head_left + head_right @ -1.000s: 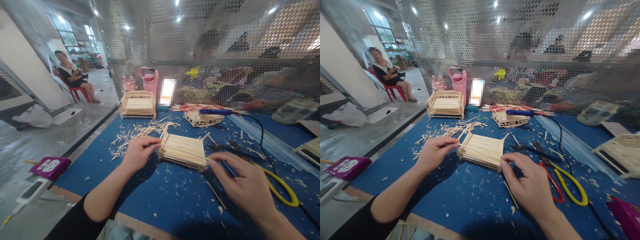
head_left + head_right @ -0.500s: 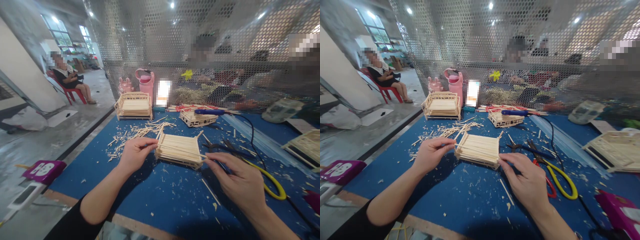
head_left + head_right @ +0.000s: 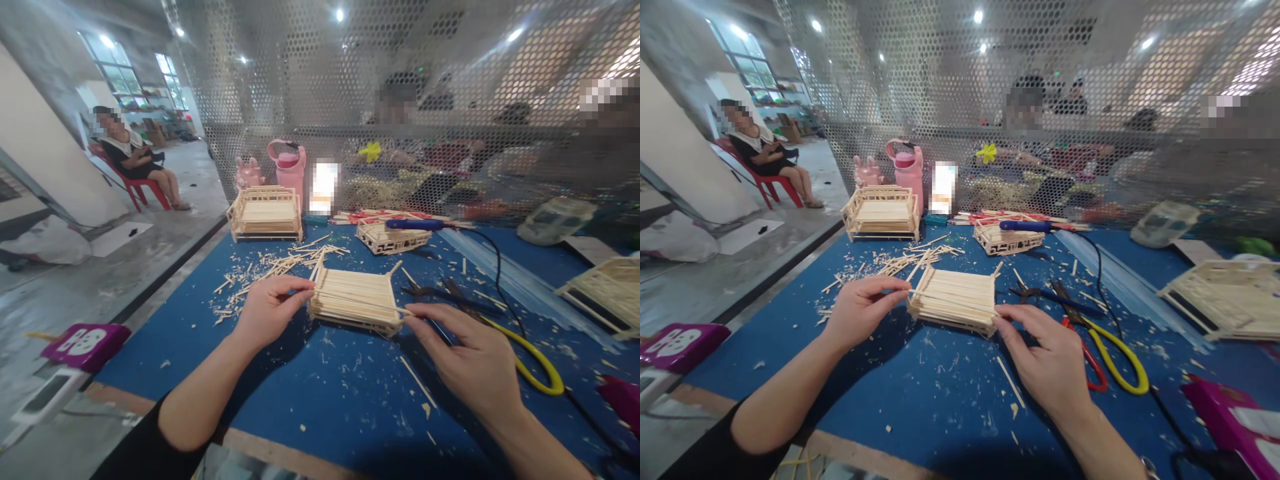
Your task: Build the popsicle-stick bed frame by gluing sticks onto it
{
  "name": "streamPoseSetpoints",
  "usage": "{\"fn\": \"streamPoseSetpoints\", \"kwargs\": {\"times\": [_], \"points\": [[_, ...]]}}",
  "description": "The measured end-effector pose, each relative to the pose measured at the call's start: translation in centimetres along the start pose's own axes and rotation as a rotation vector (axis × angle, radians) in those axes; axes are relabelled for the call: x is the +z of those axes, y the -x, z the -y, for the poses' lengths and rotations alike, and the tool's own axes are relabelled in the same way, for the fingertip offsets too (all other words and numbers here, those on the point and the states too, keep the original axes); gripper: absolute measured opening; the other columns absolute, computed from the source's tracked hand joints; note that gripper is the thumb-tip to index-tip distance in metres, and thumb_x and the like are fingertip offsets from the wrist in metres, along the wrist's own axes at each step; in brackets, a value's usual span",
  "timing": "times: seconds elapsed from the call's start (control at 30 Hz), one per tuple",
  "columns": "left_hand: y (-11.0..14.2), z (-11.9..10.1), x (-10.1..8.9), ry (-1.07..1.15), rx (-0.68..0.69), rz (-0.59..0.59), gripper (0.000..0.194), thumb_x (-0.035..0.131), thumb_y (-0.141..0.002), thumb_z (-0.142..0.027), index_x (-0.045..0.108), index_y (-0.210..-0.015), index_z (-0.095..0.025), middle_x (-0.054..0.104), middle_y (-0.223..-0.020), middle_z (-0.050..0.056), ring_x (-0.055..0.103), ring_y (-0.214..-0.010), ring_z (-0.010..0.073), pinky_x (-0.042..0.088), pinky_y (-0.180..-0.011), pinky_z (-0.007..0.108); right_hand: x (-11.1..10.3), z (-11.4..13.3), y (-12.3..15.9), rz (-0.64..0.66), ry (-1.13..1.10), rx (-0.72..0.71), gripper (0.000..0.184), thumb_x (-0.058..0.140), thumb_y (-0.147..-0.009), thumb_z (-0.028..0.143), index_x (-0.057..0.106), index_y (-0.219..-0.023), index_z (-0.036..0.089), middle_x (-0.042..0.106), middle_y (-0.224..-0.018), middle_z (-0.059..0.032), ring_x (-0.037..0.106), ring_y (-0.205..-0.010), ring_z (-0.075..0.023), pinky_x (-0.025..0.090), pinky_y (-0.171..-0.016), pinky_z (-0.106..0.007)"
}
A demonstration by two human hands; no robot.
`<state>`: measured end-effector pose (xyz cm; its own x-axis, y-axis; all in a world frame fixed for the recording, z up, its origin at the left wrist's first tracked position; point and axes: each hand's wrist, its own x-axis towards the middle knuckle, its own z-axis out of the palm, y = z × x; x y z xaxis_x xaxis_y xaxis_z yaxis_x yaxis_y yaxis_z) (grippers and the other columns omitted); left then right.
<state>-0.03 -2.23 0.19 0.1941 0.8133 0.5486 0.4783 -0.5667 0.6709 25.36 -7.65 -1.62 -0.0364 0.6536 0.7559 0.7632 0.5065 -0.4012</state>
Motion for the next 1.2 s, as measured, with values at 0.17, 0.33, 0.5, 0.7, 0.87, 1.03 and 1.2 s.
{"fn": "streamPoseSetpoints", "kwargs": {"times": [0.17, 0.33, 0.5, 0.7, 0.87, 1.03, 1.2], "points": [[0.01, -0.1, 0.02, -0.017, 0.024, 0.002, 0.01, 0.063, -0.077, -0.023, 0.073, -0.077, -0.021, 0.075, -0.077, 0.002, 0.069, -0.069, 0.0149, 0.056, -0.062, 0.024, -0.08, -0.16, 0.03, 0.003, -0.009, 0.0, 0.012, 0.058, -0.085, 0.027, 0.067, -0.08, 0.021, 0.074, -0.076, -0.0017, 0.07, -0.067, -0.0165, 0.056, -0.062, -0.025], [0.1, -0.41, 0.1, 0.007, 0.041, 0.003, 0.01, 0.062, -0.077, -0.023, 0.072, -0.078, -0.019, 0.074, -0.082, 0.004, 0.067, -0.071, 0.0134, 0.055, -0.054, 0.02, -0.15, -0.11, 0.02, 0.019, -0.021, 0.028, 0.013, 0.057, -0.085, 0.029, 0.068, -0.08, 0.023, 0.075, -0.077, -0.0016, 0.07, -0.067, -0.0188, 0.057, -0.061, -0.028], [0.16, -0.06, 0.18, -0.018, 0.08, -0.009, 0.011, 0.063, -0.078, -0.024, 0.073, -0.077, -0.02, 0.073, -0.082, 0.005, 0.066, -0.071, 0.0135, 0.053, -0.054, 0.02, -0.12, -0.19, 0.05, 0.014, -0.039, 0.019, 0.013, 0.057, -0.085, 0.029, 0.068, -0.08, 0.024, 0.074, -0.077, -0.0016, 0.07, -0.067, -0.0189, 0.057, -0.062, -0.028], [0.1, 0.34, 0.21, -0.018, 0.079, -0.019, 0.008, 0.066, -0.077, -0.023, 0.073, -0.078, -0.02, 0.073, -0.082, 0.005, 0.066, -0.072, 0.0145, 0.053, -0.056, 0.022, -0.05, -0.24, 0.06, 0.0, -0.046, -0.013, 0.01, 0.059, -0.084, 0.025, 0.068, -0.081, 0.02, 0.074, -0.076, -0.0027, 0.07, -0.067, -0.0171, 0.056, -0.063, -0.025], [0.07, 0.16, 0.3, -0.001, 0.087, -0.042, 0.008, 0.066, -0.076, -0.022, 0.073, -0.077, -0.02, 0.073, -0.079, 0.004, 0.066, -0.07, 0.0141, 0.051, -0.05, 0.019, 0.02, -0.24, -0.01, -0.008, -0.057, -0.029, 0.009, 0.059, -0.083, 0.022, 0.068, -0.082, 0.02, 0.074, -0.076, -0.0025, 0.069, -0.066, -0.016, 0.056, -0.063, -0.025], [-0.01, 0.1, 0.36, -0.005, 0.104, -0.063, 0.008, 0.065, -0.076, -0.023, 0.073, -0.075, -0.021, 0.072, -0.077, 0.003, 0.065, -0.068, 0.0133, 0.049, -0.046, 0.017, 0.07, -0.37, -0.11, -0.021, -0.094, -0.026, 0.008, 0.06, -0.082, 0.021, 0.068, -0.081, 0.02, 0.073, -0.076, -0.0028, 0.069, -0.067, -0.0168, 0.056, -0.063, -0.026], [-0.07, 0.1, 0.37, -0.006, 0.108, -0.073, 0.008, 0.066, -0.076, -0.022, 0.073, -0.074, -0.021, 0.072, -0.076, 0.003, 0.065, -0.067, 0.0132, 0.05, -0.047, 0.018, 0.04, -0.25, -0.22, -0.015, -0.098, -0.002, 0.008, 0.06, -0.082, 0.021, 0.068, -0.08, 0.021, 0.074, -0.076, -0.0024, 0.069, -0.067, -0.0169, 0.056, -0.064, -0.027]]}}
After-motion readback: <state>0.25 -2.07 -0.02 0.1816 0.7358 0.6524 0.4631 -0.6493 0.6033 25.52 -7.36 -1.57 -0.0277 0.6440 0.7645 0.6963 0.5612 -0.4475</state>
